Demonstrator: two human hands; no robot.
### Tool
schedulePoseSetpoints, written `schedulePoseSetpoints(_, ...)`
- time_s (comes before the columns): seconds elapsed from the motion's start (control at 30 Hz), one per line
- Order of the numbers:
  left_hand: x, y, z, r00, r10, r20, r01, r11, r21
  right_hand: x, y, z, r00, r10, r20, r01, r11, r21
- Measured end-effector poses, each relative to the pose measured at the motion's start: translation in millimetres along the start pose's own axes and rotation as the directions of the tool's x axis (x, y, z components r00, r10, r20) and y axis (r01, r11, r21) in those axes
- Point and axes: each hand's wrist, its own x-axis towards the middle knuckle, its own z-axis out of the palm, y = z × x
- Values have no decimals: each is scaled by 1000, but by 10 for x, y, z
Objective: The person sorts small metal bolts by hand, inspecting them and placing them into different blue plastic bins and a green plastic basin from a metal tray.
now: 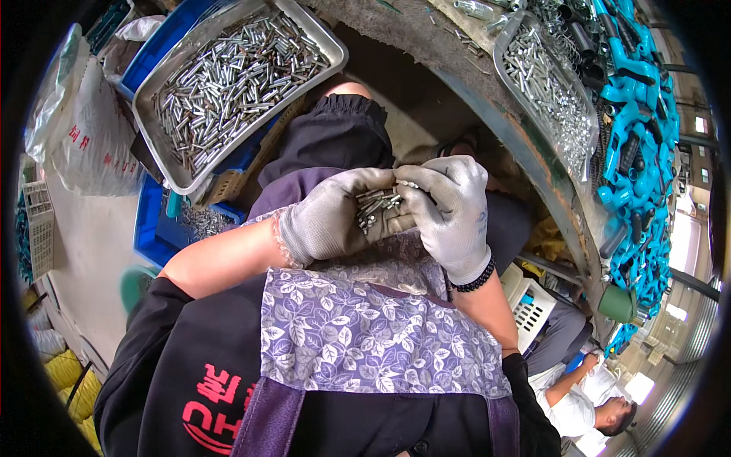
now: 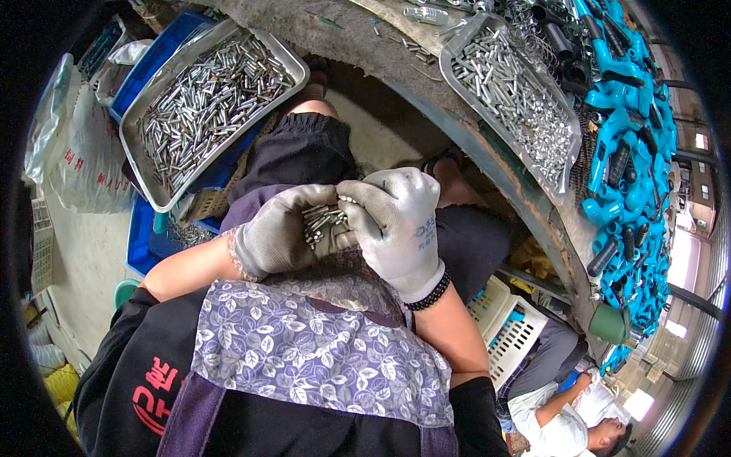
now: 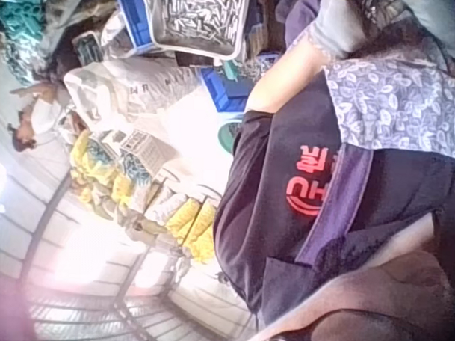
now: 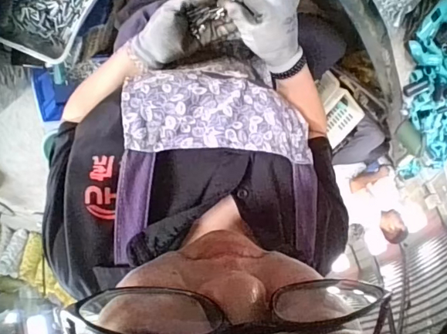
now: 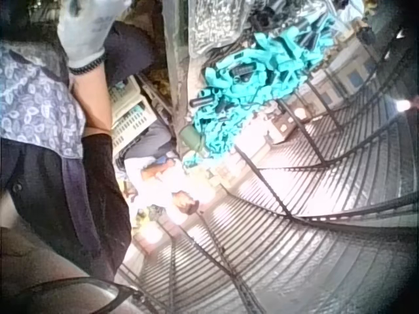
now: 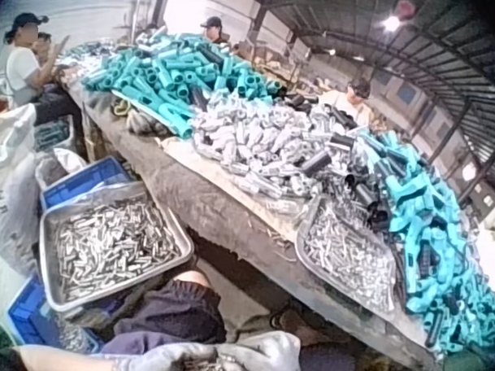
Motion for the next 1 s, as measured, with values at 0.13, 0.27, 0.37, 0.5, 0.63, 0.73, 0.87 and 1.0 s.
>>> schedulePoseSetpoints(0.13,-17,3,-2,998,-14,-66,15,1000,10,-2,-72,-25,1000,16,-19,-17,999,-39)
schedulePoseSetpoints(0.27,-19,-29,-1,998,-25,-59,28,999,41,-50,-13,6,1000,13,-22,-14,1000,-15)
schedulePoseSetpoints(0.37,-25,-33,23,998,-14,-55,17,998,65,-96,-8,49,998,33,-47,-35,999,-23)
schedulePoseSetpoints(0.5,-19,-42,-1,998,-21,-60,24,999,45,-123,-10,85,996,49,-70,-50,999,-15)
schedulePoseSetpoints(0.63,-5,-59,10,993,-29,-113,30,1000,7,-136,-16,106,994,71,-86,-71,997,2)
schedulePoseSetpoints(0.73,-6,-46,8,993,-23,-112,25,999,24,-146,-25,99,993,75,-94,-74,997,9)
schedulePoseSetpoints(0.87,4,-38,-39,992,-29,-123,31,999,14,-134,-38,80,993,62,-98,-61,998,15)
schedulePoseSetpoints(1.0,7,-40,-60,995,-12,-98,15,1000,23,-101,-69,38,993,60,-104,-58,998,18)
